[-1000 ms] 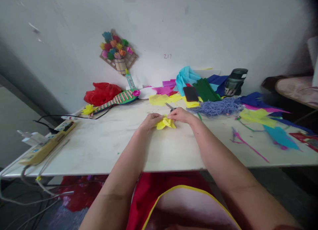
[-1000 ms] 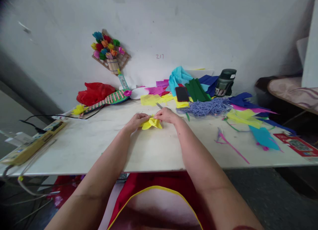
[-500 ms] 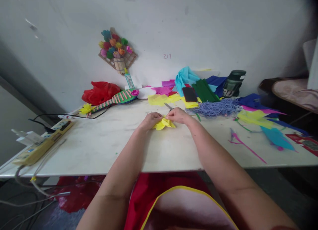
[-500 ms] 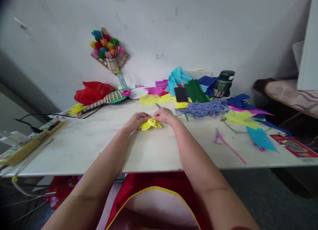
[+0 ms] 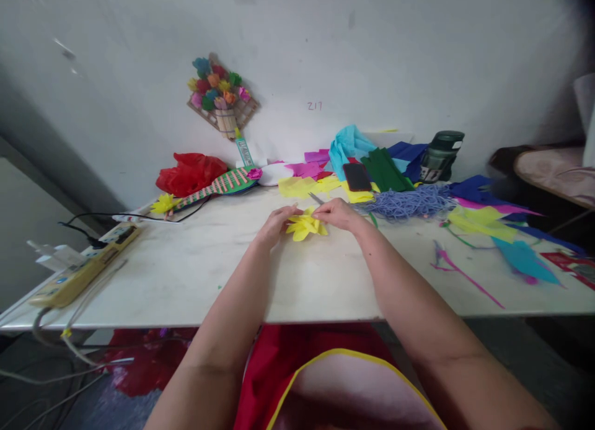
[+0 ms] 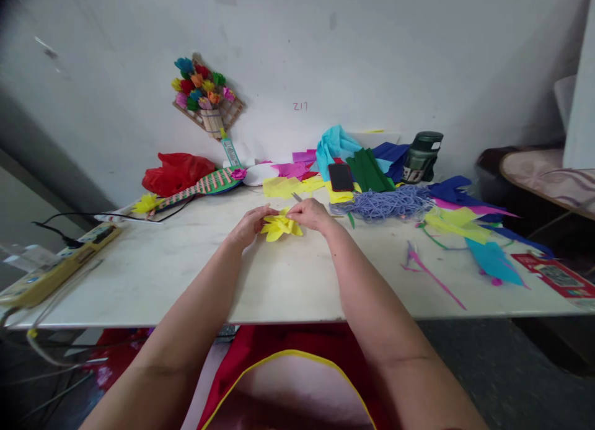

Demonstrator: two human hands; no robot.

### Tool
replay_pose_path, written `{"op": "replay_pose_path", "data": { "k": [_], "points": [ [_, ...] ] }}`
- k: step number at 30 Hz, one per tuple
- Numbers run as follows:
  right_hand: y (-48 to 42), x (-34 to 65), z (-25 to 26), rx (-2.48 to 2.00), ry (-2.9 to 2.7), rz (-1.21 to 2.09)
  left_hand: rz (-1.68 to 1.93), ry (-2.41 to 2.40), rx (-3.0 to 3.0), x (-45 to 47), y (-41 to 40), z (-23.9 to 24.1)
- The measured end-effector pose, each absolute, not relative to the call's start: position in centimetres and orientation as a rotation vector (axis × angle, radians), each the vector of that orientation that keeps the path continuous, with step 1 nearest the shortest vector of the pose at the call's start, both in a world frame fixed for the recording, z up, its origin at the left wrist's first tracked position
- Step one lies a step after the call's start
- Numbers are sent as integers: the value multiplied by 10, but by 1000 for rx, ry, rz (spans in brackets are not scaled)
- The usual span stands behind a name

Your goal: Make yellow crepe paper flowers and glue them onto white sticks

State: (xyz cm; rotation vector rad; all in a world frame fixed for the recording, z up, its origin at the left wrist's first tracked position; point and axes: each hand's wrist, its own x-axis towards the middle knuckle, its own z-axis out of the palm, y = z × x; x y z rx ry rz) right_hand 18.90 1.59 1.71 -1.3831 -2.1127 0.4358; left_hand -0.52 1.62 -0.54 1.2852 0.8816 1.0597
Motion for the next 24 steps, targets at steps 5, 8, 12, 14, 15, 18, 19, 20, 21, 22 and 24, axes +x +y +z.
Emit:
{"op": "replay_pose_path", "data": {
  "k": [5,8,12,14,15,18,19,20,21,22,24],
  "points": [
    [17,188,16,-1349,-2115,439,985,779,1222,-3,15,-7],
    [15,187,16,-1355,-2117,443,965,841,1250,-3,16,-9],
    [15,185,17,-1365,-2119,429,987,864,1278,-5,20,-12],
    [15,185,17,-1364,-2114,419,1011,858,1264,-5,21,-12],
    [15,185,17,-1366,-2109,417,1031,857,1241,-5,21,-11],
    [16,186,16,-1389,-2091,409,1093,849,1125,-4,18,-8],
    [16,186,15,-1402,-2085,401,1099,842,1087,-4,17,-7],
    [17,186,15,-1414,-2079,388,1095,834,1054,-4,16,-6],
    [17,186,15,-1424,-2074,371,1083,827,1027,-4,16,-5],
    [17,186,15,-1432,-2070,352,1067,825,1005,-3,15,-5],
    [16,186,15,-1443,-2071,309,1035,820,977,-3,15,-5]
  ]
}}
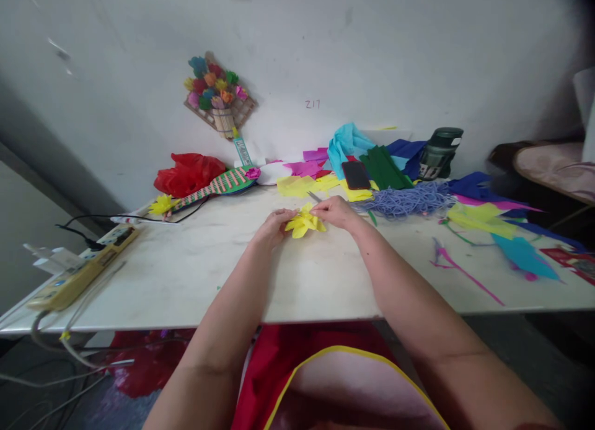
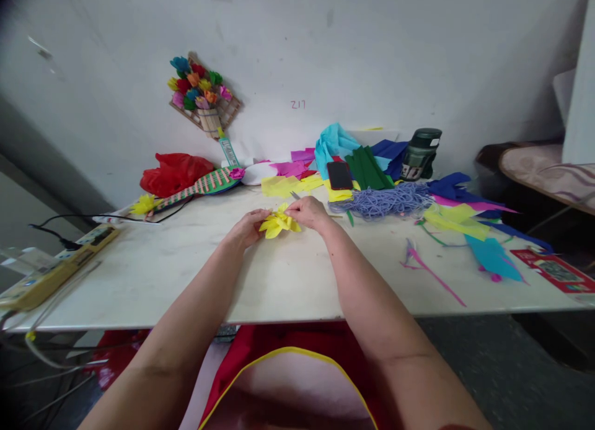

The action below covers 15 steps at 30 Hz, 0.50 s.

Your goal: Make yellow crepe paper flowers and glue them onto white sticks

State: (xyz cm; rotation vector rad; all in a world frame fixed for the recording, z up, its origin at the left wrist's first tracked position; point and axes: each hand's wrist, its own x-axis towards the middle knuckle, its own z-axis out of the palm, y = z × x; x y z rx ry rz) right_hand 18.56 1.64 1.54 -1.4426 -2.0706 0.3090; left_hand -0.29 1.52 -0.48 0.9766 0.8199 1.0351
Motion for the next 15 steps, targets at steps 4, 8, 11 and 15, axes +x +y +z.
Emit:
{"op": "replay_pose_path", "data": {
  "k": [4,8,11,15],
  "points": [
    [15,185,17,-1476,-2080,232,987,828,1003,-1,16,-7],
    [14,183,18,-1485,-2091,158,1027,881,1051,2,16,-10],
    [13,182,19,-1501,-2096,116,1071,896,1094,4,15,-10],
    [11,181,22,-1521,-2098,117,1124,900,1139,4,14,-9]
  ]
}}
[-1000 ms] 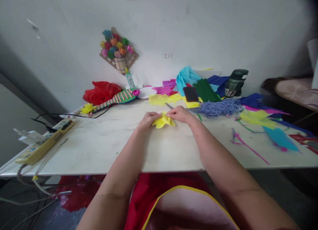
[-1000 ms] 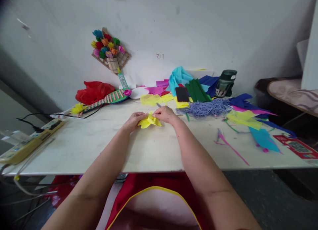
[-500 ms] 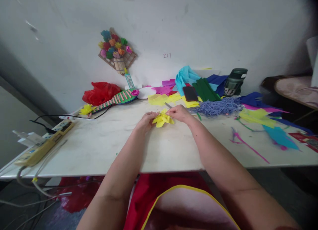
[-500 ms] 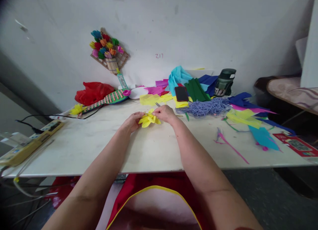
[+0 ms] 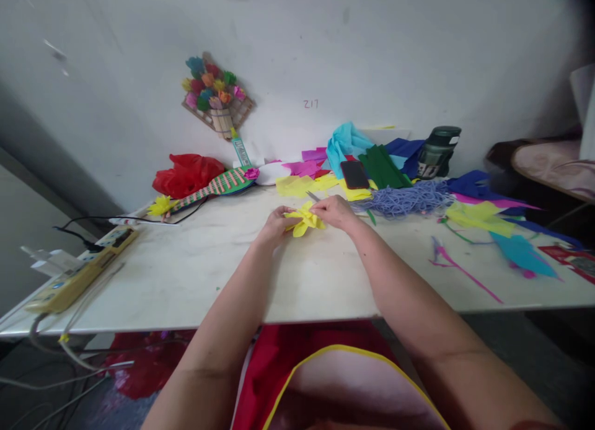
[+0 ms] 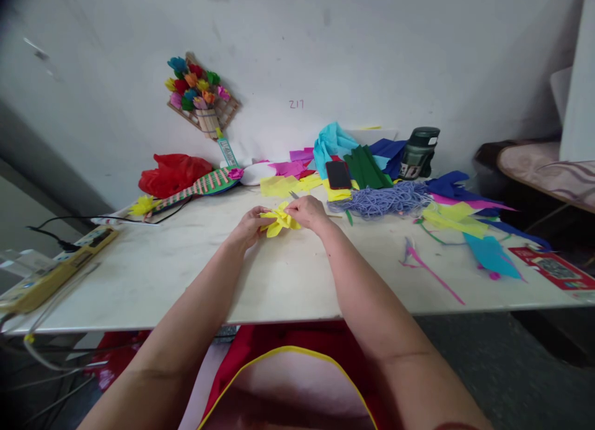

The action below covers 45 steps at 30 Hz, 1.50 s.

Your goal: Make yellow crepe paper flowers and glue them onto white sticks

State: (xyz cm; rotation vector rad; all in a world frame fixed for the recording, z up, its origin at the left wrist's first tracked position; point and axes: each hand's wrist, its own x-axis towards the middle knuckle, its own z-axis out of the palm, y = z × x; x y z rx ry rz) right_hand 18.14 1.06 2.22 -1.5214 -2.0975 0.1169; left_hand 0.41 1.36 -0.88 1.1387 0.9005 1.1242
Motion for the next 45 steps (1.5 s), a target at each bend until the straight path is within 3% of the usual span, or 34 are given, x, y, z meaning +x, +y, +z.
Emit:
{"op": "replay_pose_path", "data": {
  "k": [15,27,34,45],
  "points": [
    [12,181,19,-1416,-2111,246,1023,931,886,0,24,-7],
    [10,179,21,-1527,-2128,140,1049,972,780,5,23,-8],
    [9,178,22,-1514,-2131,139,1167,854,995,3,22,-12],
    [7,176,25,-1508,-2170,206,1023,928,1124,-3,24,-13]
  ]
}}
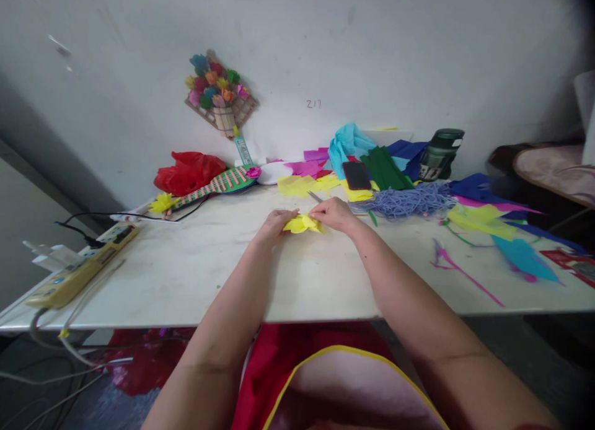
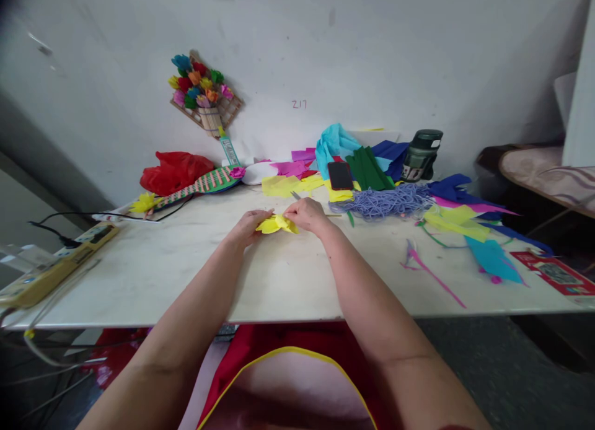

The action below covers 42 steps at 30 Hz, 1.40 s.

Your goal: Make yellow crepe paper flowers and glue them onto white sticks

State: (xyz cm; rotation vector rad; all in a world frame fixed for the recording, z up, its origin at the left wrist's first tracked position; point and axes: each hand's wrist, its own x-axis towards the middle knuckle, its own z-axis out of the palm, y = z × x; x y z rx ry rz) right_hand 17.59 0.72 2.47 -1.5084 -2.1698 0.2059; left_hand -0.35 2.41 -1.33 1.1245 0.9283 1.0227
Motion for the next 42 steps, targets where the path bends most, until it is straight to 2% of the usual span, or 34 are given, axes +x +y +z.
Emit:
{"op": "replay_pose_path", "data": {
  "k": [13,29,42],
  "points": [
    [3,174,28,-1562,-2213,260,864,1019,1226,-4,13,-1],
    [10,177,21,-1454,-2278,261,960,1171,1675,-4,25,-13],
    [14,176,20,-1461,-2250,135,985,1121,1668,-3,23,-13]
  ]
}}
